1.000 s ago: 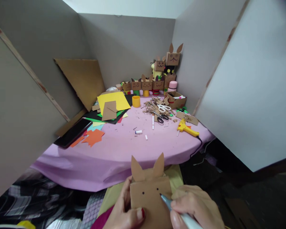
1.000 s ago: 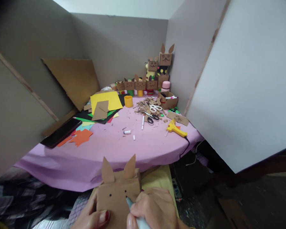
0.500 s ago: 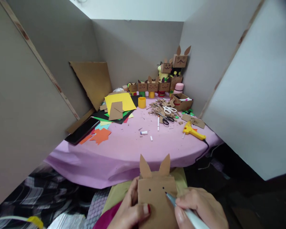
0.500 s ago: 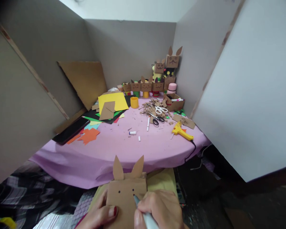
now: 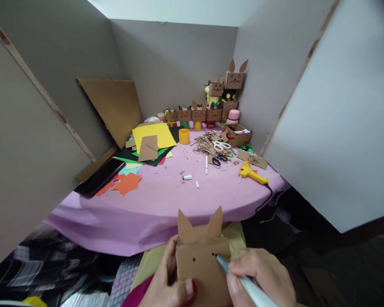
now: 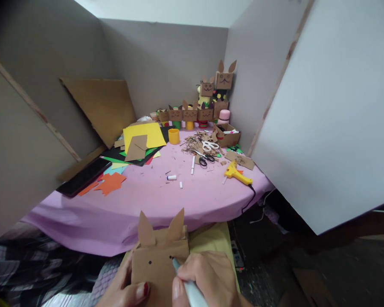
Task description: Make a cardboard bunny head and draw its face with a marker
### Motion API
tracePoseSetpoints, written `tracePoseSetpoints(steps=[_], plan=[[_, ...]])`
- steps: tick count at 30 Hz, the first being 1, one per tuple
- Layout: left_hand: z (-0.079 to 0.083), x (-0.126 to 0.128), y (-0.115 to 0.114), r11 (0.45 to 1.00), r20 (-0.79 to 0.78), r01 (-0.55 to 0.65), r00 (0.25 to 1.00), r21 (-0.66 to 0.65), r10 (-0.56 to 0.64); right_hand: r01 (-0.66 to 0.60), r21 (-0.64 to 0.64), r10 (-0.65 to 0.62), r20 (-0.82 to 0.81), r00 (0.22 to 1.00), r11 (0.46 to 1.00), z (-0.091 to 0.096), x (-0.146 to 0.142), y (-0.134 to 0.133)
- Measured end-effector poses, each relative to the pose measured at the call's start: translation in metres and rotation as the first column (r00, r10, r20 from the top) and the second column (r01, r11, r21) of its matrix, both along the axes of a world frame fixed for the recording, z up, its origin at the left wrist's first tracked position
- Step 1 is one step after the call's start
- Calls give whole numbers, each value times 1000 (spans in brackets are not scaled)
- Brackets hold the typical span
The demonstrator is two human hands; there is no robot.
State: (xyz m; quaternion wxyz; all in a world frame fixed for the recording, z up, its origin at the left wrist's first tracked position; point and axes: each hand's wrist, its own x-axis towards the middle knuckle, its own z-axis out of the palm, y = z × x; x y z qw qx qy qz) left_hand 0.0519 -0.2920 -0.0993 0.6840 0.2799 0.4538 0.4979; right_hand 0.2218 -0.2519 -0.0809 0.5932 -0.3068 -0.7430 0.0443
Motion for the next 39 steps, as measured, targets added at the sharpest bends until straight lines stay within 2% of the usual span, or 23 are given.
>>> tracePoseSetpoints(steps=[5, 18, 31, 39], plan=[[5, 2, -1, 1000, -35, 1, 999, -5, -2, 12, 12, -12, -8, 1000, 1000, -2, 0, 1], [9, 5, -2, 999, -1, -29, 1000, -13, 29, 15, 35, -14, -34, 999, 999, -1, -2, 0], [11, 6, -2, 1000, 33, -1, 999, -2, 1, -4, 51, 5, -7, 1000, 999, -1, -1, 3], [12, 5, -1, 1000, -23, 20, 1000, 18, -19, -33, 55, 33, -4, 999, 998, 0, 1, 4]])
